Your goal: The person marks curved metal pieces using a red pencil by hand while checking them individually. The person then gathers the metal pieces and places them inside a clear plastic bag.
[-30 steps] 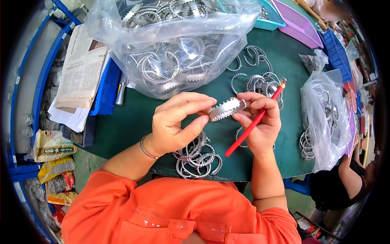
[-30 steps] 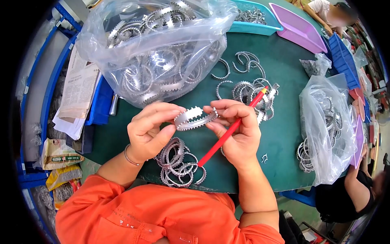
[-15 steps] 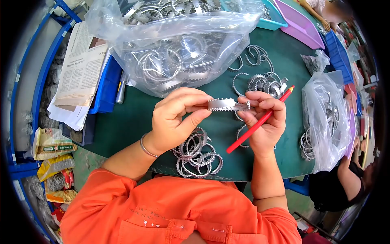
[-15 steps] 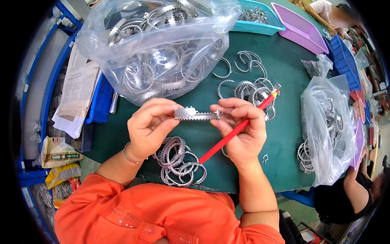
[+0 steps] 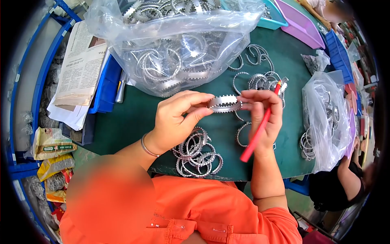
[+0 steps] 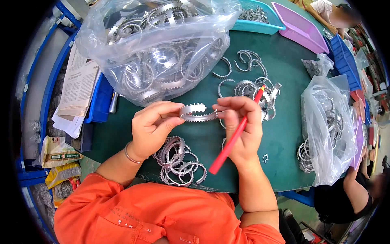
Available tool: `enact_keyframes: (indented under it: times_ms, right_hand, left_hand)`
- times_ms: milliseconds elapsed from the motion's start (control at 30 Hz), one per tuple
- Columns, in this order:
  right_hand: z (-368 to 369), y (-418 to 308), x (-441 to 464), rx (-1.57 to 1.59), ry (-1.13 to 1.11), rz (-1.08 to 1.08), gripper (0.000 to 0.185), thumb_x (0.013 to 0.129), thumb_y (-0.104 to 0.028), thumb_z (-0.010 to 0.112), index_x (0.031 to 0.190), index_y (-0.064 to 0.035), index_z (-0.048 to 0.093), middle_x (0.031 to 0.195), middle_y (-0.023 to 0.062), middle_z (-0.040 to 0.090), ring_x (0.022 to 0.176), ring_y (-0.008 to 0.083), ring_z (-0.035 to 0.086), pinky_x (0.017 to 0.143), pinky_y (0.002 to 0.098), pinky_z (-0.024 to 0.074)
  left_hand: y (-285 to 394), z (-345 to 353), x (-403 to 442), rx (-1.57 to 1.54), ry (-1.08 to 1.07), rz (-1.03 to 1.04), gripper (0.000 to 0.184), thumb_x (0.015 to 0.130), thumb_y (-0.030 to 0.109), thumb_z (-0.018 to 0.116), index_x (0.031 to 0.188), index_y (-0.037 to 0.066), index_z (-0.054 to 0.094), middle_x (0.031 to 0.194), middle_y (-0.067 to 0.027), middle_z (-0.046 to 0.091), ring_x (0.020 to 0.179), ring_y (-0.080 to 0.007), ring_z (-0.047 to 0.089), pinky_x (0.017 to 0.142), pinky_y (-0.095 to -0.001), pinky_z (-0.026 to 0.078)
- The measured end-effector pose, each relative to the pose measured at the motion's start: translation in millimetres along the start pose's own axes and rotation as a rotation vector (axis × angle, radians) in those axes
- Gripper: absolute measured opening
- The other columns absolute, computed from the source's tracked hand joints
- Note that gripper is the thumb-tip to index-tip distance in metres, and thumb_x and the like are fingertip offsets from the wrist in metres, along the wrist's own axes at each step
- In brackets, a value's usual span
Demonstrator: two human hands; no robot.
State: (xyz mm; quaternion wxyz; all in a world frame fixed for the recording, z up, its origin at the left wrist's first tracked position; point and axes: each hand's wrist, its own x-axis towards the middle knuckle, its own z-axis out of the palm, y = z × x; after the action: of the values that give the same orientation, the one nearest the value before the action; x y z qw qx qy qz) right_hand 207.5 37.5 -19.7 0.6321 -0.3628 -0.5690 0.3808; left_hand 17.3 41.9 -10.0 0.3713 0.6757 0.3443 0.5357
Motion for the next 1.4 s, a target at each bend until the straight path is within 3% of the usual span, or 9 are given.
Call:
enact_keyframes:
  times_ms: [100, 200, 300, 367, 533, 800, 1167, 1300, 1400]
  right_hand:
    - [-7, -2, 2, -0.114, 0.108, -0.049, 0.047, 0.095, -0.035, 0.037, 0.123, 0.0024, 0.037, 0.090, 0.0128, 0.059, 0.072, 0.0149, 0.056, 0.062, 0.0229, 0.0451]
    - [-18, -14, 4, -0.476, 0.014, -0.142, 0.033, 0.093, -0.024, 0.041, 0.101, 0.0036, 0.057, 0.077, 0.0072, 0.058, 0.063, 0.0104, 0.050, 0.056, 0.0220, 0.0401]
    - [-5, -16, -3, -0.284, 0.149, 0.098, 0.007, 0.082, -0.004, 0.057, 0.078, 0.0011, 0.055, 0.061, 0.0014, 0.054, 0.052, 0.0046, 0.046, 0.046, 0.0187, 0.0349]
    - [-6, -16, -1, -0.309, 0.094, 0.147, 0.020, 0.075, 0.000, 0.066, 0.068, -0.0025, 0.047, 0.058, -0.0008, 0.052, 0.049, 0.0028, 0.044, 0.043, 0.0173, 0.0323]
    - [-19, -16, 2, -0.196, 0.126, 0.085, 0.022, 0.074, 0.001, 0.063, 0.065, -0.0038, 0.044, 0.052, -0.0022, 0.047, 0.046, 0.0026, 0.040, 0.041, 0.0186, 0.0294]
    - [-11, -17, 5, -0.470, -0.248, 0.189, 0.019, 0.071, -0.001, 0.067, 0.061, -0.0018, 0.051, 0.052, 0.0030, 0.053, 0.044, 0.0072, 0.048, 0.041, 0.0213, 0.0352]
    - [-5, -11, 2, -0.555, -0.324, 0.173, 0.017, 0.073, -0.004, 0.066, 0.064, -0.0013, 0.052, 0.054, 0.0074, 0.053, 0.043, 0.0166, 0.051, 0.041, 0.0272, 0.0379]
    - [-1, -9, 1, -0.655, -0.268, -0.090, 0.017, 0.071, 0.000, 0.066, 0.063, -0.0031, 0.052, 0.053, 0.0070, 0.051, 0.042, 0.0179, 0.049, 0.041, 0.0276, 0.0372]
    - [-7, -10, 2, -0.577, -0.176, -0.141, 0.017, 0.068, 0.003, 0.065, 0.062, -0.0045, 0.051, 0.053, 0.0053, 0.051, 0.041, 0.0163, 0.048, 0.040, 0.0267, 0.0363]
  left_hand:
    - [-5, -1, -1, 0.099, 0.010, -0.037, 0.022, 0.073, -0.005, 0.065, 0.095, -0.004, 0.062, 0.087, -0.0126, 0.062, 0.074, -0.0167, 0.063, 0.063, -0.0256, 0.052]
    - [-9, -2, -1, 0.221, -0.119, -0.087, 0.023, 0.073, -0.007, 0.064, 0.096, -0.004, 0.063, 0.089, -0.0126, 0.062, 0.073, -0.0159, 0.062, 0.066, -0.0240, 0.051]
    - [-13, 0, -1, 0.264, -0.161, -0.076, 0.021, 0.073, -0.005, 0.064, 0.094, -0.003, 0.064, 0.084, -0.0134, 0.063, 0.071, -0.0193, 0.063, 0.063, -0.0262, 0.050]
    - [-13, -2, 1, 0.275, -0.172, -0.070, 0.021, 0.073, -0.005, 0.063, 0.094, -0.003, 0.064, 0.085, -0.0133, 0.063, 0.071, -0.0193, 0.063, 0.063, -0.0263, 0.050]
    - [-11, -1, 0, 0.295, -0.177, -0.093, 0.023, 0.072, -0.006, 0.063, 0.095, -0.002, 0.064, 0.084, -0.0127, 0.063, 0.071, -0.0194, 0.063, 0.062, -0.0260, 0.050]
    - [-10, -2, 0, 0.328, -0.209, -0.035, 0.025, 0.071, -0.006, 0.064, 0.095, -0.001, 0.065, 0.083, -0.0122, 0.062, 0.069, -0.0190, 0.062, 0.060, -0.0258, 0.049]
    - [-11, -3, -2, 0.303, -0.227, -0.042, 0.023, 0.072, -0.007, 0.064, 0.095, -0.003, 0.063, 0.084, -0.0124, 0.062, 0.071, -0.0185, 0.062, 0.062, -0.0251, 0.049]
    - [-9, -2, -1, 0.204, -0.190, -0.271, 0.021, 0.075, -0.008, 0.061, 0.095, -0.004, 0.059, 0.085, -0.0095, 0.063, 0.076, -0.0140, 0.063, 0.067, -0.0236, 0.051]
    - [-11, -7, 1, 0.100, -0.218, -0.462, 0.021, 0.076, -0.010, 0.059, 0.096, -0.003, 0.054, 0.088, -0.0068, 0.061, 0.082, -0.0122, 0.062, 0.073, -0.0238, 0.051]
